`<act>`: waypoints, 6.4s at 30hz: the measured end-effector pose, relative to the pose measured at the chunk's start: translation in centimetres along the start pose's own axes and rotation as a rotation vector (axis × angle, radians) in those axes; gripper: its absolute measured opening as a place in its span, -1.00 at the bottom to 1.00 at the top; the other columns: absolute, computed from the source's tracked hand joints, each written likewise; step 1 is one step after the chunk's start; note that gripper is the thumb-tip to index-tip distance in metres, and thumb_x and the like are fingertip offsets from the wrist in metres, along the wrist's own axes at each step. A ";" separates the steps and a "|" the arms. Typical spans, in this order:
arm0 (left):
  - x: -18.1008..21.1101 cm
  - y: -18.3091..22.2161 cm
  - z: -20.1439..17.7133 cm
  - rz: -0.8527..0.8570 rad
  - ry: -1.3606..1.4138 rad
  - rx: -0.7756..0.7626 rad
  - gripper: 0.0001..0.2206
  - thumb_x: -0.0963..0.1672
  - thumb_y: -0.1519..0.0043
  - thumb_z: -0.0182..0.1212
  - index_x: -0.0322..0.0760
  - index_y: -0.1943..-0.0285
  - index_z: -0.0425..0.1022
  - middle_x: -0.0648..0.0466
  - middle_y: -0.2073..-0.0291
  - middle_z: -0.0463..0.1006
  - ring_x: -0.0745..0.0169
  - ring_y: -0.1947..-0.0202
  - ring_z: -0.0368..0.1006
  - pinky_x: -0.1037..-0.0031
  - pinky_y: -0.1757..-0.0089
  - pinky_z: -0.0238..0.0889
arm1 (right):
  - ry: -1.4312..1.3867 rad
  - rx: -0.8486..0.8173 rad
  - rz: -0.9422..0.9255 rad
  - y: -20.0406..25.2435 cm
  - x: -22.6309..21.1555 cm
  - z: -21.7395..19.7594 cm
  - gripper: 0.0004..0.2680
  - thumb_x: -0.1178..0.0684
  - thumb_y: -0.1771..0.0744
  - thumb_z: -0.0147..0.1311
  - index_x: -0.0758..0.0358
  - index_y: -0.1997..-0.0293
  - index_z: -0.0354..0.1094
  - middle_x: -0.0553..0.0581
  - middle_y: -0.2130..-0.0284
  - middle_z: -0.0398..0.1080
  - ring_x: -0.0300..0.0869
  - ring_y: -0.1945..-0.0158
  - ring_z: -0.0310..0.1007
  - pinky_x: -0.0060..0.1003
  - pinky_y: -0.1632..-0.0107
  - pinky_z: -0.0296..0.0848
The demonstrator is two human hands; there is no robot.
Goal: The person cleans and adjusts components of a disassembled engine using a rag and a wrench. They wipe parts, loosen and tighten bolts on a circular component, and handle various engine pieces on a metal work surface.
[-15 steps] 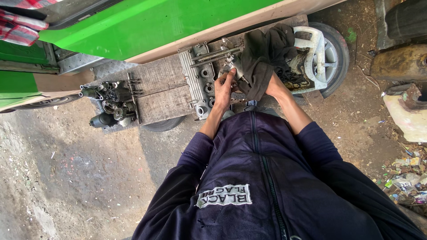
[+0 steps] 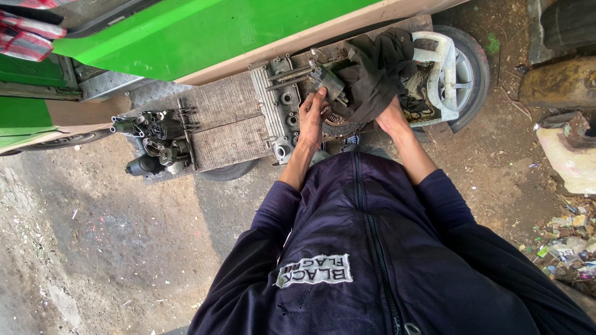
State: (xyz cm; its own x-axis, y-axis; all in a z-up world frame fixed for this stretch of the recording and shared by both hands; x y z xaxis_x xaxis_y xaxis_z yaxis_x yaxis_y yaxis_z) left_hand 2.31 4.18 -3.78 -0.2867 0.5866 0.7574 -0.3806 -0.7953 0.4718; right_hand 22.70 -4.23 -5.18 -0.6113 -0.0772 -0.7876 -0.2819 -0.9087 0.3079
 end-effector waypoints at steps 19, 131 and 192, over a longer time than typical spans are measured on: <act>3.0 1.7 3.9 0.363 -0.744 -0.180 -0.41 0.12 -0.49 -0.05 -0.60 -0.08 0.54 -0.34 -0.06 0.43 -0.10 -0.14 0.36 0.15 -0.15 0.15 | -0.012 0.228 0.038 -2.5 5.5 -3.2 -0.79 -0.02 -0.44 0.02 0.30 -0.09 0.32 0.07 0.10 0.41 -0.16 0.04 0.46 -0.18 -0.01 0.50; 4.0 -6.3 10.7 0.621 -1.113 -0.243 -0.42 -0.11 -0.20 0.38 -0.40 -0.39 0.28 -0.20 -0.24 0.47 -0.37 -0.42 0.16 0.06 -0.36 -0.01 | 1.064 0.775 -0.817 -2.7 -16.9 -7.0 -0.74 0.35 -0.34 0.17 0.33 -0.14 0.31 0.34 0.00 0.37 0.13 -0.08 0.45 -0.12 -0.14 0.44; -2.9 16.6 -36.7 0.145 -0.480 0.417 -0.62 -0.12 -0.19 0.23 -0.30 -0.20 0.49 -0.08 0.09 0.69 0.09 0.07 0.65 0.37 0.03 0.47 | 1.129 -0.560 0.264 7.1 23.1 22.4 -0.79 0.17 -0.42 0.01 0.41 -0.17 0.34 0.20 0.00 0.50 -0.16 0.05 0.56 -0.32 -0.03 0.51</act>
State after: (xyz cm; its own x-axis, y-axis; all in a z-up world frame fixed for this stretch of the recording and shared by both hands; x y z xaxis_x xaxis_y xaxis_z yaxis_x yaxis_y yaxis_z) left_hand -35.42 -5.11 -14.70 0.1515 0.4125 0.8983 0.0336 -0.9104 0.4124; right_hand -10.01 -3.31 -9.24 0.4377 -0.3331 -0.8352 0.2665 -0.8391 0.4743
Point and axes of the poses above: each hand's wrist, its own y-axis away from the middle knuckle, its own z-axis out of the palm, x = y × z, the point moved 5 cm from there along -y, towards the middle knuckle
